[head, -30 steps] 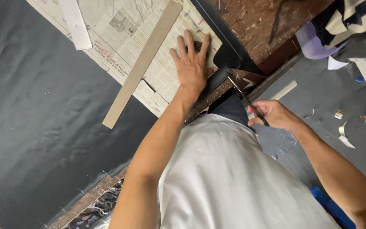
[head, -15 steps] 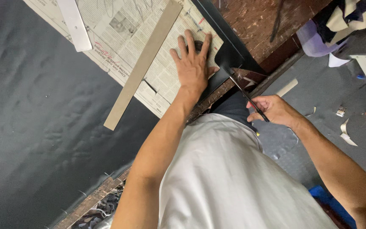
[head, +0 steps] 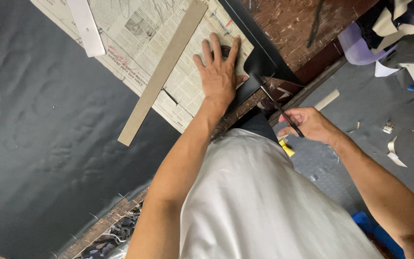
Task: The person aligns a newspaper template on a black sheet of material and uses a straightedge to mark a cutting line with a white marker. They then use scissors to cut along the marked line, removing a strip of the material. The person repeats the process by repositioning the straightedge and cutting another section.
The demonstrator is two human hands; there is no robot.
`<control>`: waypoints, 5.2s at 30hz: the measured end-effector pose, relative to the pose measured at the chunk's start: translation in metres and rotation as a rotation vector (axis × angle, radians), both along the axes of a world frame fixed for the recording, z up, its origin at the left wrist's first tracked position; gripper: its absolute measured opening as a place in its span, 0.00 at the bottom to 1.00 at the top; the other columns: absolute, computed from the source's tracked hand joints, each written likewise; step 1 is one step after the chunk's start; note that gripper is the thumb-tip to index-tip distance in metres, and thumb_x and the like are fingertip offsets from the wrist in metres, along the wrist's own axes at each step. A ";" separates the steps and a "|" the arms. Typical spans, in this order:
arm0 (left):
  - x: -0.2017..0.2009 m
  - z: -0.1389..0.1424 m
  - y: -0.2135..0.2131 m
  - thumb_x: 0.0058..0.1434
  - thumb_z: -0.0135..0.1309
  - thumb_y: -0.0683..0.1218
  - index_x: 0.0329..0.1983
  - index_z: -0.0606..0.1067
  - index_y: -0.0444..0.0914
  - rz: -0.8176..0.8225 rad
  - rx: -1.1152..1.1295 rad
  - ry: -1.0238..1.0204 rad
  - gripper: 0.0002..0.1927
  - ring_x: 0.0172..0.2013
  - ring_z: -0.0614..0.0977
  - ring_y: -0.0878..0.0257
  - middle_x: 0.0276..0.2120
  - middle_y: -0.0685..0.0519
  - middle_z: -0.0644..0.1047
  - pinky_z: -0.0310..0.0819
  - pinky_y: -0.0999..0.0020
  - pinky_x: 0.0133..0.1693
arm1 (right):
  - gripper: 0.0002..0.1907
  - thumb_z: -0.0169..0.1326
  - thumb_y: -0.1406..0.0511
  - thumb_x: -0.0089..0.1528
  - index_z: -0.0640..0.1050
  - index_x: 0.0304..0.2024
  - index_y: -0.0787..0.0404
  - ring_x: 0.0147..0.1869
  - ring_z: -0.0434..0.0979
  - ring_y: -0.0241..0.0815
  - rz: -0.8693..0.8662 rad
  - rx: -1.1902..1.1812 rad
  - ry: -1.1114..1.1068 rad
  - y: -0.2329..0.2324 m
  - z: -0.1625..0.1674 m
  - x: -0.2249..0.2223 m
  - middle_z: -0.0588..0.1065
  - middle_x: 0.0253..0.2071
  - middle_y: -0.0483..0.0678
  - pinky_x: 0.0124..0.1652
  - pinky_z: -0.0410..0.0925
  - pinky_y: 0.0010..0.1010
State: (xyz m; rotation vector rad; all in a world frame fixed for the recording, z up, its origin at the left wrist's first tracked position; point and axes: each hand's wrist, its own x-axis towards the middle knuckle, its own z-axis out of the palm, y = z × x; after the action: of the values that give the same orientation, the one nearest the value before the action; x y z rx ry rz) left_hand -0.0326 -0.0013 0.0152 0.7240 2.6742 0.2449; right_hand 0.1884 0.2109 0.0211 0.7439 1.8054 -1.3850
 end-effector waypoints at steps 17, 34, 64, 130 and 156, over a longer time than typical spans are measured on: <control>0.000 0.001 0.000 0.45 0.69 0.68 0.76 0.51 0.58 -0.014 0.020 0.030 0.58 0.70 0.55 0.36 0.72 0.36 0.51 0.54 0.30 0.63 | 0.19 0.71 0.71 0.51 0.81 0.43 0.68 0.35 0.77 0.30 -0.045 -0.019 0.062 -0.010 0.012 -0.013 0.80 0.32 0.45 0.36 0.69 0.22; -0.021 -0.005 0.001 0.59 0.62 0.59 0.71 0.63 0.49 -0.192 0.044 0.083 0.38 0.67 0.61 0.40 0.68 0.34 0.58 0.55 0.41 0.64 | 0.18 0.71 0.68 0.51 0.82 0.43 0.65 0.34 0.76 0.28 -0.118 -0.071 0.041 -0.020 0.002 -0.017 0.81 0.31 0.43 0.33 0.68 0.20; -0.045 -0.005 -0.006 0.61 0.59 0.55 0.66 0.71 0.52 -0.493 0.134 0.088 0.28 0.62 0.64 0.45 0.67 0.41 0.62 0.57 0.42 0.60 | 0.12 0.65 0.69 0.59 0.79 0.44 0.64 0.25 0.69 0.27 -0.756 -0.347 0.189 -0.163 -0.005 -0.019 0.72 0.25 0.40 0.26 0.64 0.21; -0.064 0.006 -0.006 0.55 0.53 0.39 0.68 0.71 0.54 -0.513 0.196 0.033 0.36 0.58 0.66 0.47 0.66 0.45 0.65 0.60 0.51 0.54 | 0.13 0.64 0.59 0.62 0.75 0.38 0.59 0.25 0.70 0.28 -1.117 -0.279 0.373 -0.202 -0.010 -0.121 0.71 0.26 0.38 0.25 0.66 0.20; 0.003 0.034 -0.048 0.68 0.56 0.40 0.64 0.73 0.40 0.306 0.585 0.112 0.21 0.64 0.70 0.41 0.63 0.41 0.70 0.64 0.48 0.65 | 0.29 0.72 0.61 0.53 0.75 0.51 0.64 0.34 0.73 0.33 -0.296 0.242 0.436 -0.026 0.019 -0.022 0.74 0.32 0.44 0.34 0.69 0.26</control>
State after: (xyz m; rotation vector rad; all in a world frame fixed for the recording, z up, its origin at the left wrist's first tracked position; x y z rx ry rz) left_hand -0.0300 -0.0494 0.0493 0.4800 2.8253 1.1280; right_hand 0.1661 0.1849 0.0400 0.9161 2.3046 -1.6331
